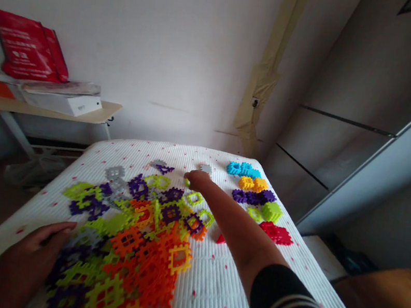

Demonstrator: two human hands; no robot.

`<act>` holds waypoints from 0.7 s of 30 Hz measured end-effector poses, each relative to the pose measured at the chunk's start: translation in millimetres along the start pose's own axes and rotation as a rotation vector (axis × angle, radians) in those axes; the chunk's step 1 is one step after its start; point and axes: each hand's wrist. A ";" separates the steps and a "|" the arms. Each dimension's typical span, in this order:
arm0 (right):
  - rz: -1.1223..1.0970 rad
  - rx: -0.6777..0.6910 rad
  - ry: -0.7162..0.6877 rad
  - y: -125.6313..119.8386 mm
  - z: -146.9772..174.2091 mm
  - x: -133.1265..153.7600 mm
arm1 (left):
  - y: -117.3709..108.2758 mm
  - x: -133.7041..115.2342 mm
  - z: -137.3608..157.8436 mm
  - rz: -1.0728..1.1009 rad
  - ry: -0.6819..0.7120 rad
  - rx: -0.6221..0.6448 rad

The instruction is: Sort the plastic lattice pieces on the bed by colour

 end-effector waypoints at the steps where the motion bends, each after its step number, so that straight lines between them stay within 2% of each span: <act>1: 0.001 0.003 -0.007 -0.5 -0.1 -0.8 | -0.5 -0.1 0.0 -0.003 0.000 -0.001; 9: -0.015 0.024 -0.031 -3.8 -0.9 -5.1 | -1.7 -1.4 -3.2 0.033 -0.039 -0.016; 15: -0.045 0.045 -0.021 -6.9 -1.2 -3.8 | -3.9 -7.5 -0.4 0.001 -0.002 -0.034; 18: -0.076 0.033 -0.024 -9.1 6.3 -0.2 | -0.3 2.0 -3.8 -0.033 0.031 -0.041; 21: -0.120 0.004 -0.037 -15.3 15.9 4.5 | 9.0 24.7 -12.1 -0.060 0.093 -0.064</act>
Point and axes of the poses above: each hand's wrist, its own z-axis away from the middle knuckle, its own y-axis out of the palm, x = y × z, and after that the axes turned 8 degrees about y, right-handed
